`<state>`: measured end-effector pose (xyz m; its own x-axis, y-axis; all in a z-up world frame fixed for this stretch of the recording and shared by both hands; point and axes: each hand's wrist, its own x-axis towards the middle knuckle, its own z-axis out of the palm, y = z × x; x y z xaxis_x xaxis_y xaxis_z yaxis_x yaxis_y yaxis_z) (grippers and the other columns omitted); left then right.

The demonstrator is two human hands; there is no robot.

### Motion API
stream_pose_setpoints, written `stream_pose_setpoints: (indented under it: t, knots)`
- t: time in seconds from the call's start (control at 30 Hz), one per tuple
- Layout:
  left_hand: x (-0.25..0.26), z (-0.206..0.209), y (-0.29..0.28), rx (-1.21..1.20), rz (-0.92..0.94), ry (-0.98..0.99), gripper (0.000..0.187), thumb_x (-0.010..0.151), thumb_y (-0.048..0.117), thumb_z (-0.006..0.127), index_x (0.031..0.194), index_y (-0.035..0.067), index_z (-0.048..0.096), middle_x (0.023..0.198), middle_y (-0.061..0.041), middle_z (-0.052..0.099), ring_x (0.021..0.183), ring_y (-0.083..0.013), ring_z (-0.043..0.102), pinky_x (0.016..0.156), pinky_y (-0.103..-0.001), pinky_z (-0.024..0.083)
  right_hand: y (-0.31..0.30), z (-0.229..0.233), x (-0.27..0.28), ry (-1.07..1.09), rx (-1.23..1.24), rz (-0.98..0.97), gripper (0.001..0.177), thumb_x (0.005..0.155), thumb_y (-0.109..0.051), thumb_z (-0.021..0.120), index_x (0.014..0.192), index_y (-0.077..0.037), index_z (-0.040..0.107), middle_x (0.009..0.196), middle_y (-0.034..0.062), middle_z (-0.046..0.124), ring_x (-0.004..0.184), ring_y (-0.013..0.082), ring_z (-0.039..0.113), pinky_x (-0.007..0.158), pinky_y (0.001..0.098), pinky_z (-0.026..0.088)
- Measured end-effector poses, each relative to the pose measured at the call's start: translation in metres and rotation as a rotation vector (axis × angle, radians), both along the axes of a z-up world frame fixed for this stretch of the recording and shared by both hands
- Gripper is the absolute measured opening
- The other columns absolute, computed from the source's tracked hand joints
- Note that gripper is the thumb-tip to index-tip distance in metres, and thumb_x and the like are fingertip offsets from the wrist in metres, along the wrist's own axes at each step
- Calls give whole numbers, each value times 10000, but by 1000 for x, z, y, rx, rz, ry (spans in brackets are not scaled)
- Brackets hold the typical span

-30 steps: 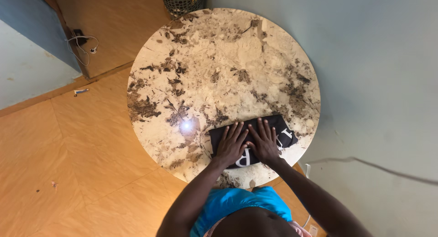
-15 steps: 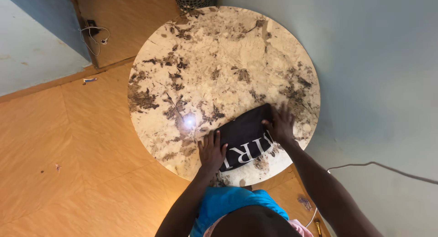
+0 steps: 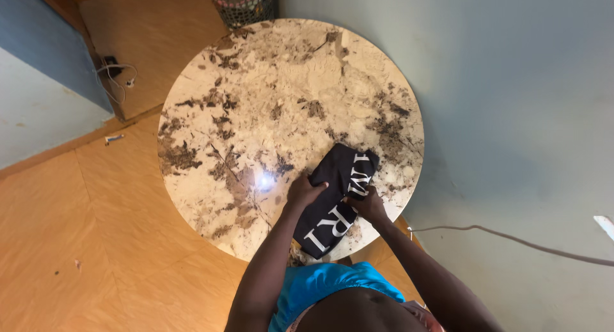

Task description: The person picks up a shirt, trousers, and a sweater one by one from a bin, folds each on a table, and places them on a shelf in a closet.

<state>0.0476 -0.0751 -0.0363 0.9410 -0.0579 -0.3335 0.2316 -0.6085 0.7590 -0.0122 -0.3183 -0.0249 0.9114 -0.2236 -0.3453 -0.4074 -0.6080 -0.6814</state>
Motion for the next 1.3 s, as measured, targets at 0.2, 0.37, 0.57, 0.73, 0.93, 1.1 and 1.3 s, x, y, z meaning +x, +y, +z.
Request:
stream_pose_setpoints:
  t: [0.2, 0.37, 0.57, 0.73, 0.93, 1.1, 1.3]
  knots:
    - [1, -27, 2, -183, -56, 211, 575, 728, 443, 817, 1147, 55, 741, 1061, -183, 781, 987, -300, 759, 876, -401, 582, -10, -20, 7, 185, 633, -145, 474, 886, -277, 794, 1206, 55, 684, 946, 110, 709, 777, 223, 653, 707, 414, 518]
    - [-16, -27, 15, -816, 67, 512, 582, 793, 327, 781, 1298, 53, 691, 1225, -142, 757, 1118, -281, 718, 951, -399, 564, -1, 21, 18, 307, 1105, -147, 384, 966, -270, 642, 1282, -54, 610, 1089, 57, 724, 947, 182, 720, 839, 385, 619]
    - [18, 74, 31, -871, 230, 320, 730, 757, 145, 807, 1417, 71, 504, 1286, -186, 693, 1156, -312, 695, 1009, -458, 573, 34, 134, 79, 105, 847, -10, 655, 927, -296, 604, 1496, -52, 389, 1302, 195, 624, 1118, 372, 668, 958, 542, 573]
    - [66, 151, 39, -774, 211, -82, 776, 764, 163, 828, 1438, 71, 457, 1268, -197, 686, 1117, -325, 709, 955, -476, 612, 60, 219, 112, -282, 480, 173, 976, 860, -120, 788, 1625, -71, 183, 1480, 211, 502, 1310, 343, 553, 1083, 484, 474]
    - [53, 123, 46, -780, 208, -177, 698, 796, 287, 862, 1341, 14, 521, 1245, -211, 701, 1101, -280, 724, 953, -406, 616, 61, 182, 102, -328, 174, 270, 899, 806, -78, 806, 1575, -140, 344, 1427, 149, 600, 1225, 268, 645, 1020, 433, 571]
    - [-22, 5, 36, -715, 425, 113, 699, 785, 508, 805, 1231, 52, 522, 1109, -178, 735, 1014, -294, 758, 885, -450, 640, 45, 78, 47, 7, 81, 429, 634, 855, -201, 761, 1459, -215, 571, 1099, 104, 771, 911, 234, 782, 854, 374, 671]
    - [-24, -37, 30, -68, 265, -81, 554, 915, 563, 670, 1084, 37, 715, 1007, -243, 748, 1013, -422, 710, 848, -478, 562, 42, 55, 19, -124, -17, 367, 569, 820, -572, 771, 1160, -120, 715, 941, 120, 798, 872, 228, 791, 756, 407, 610]
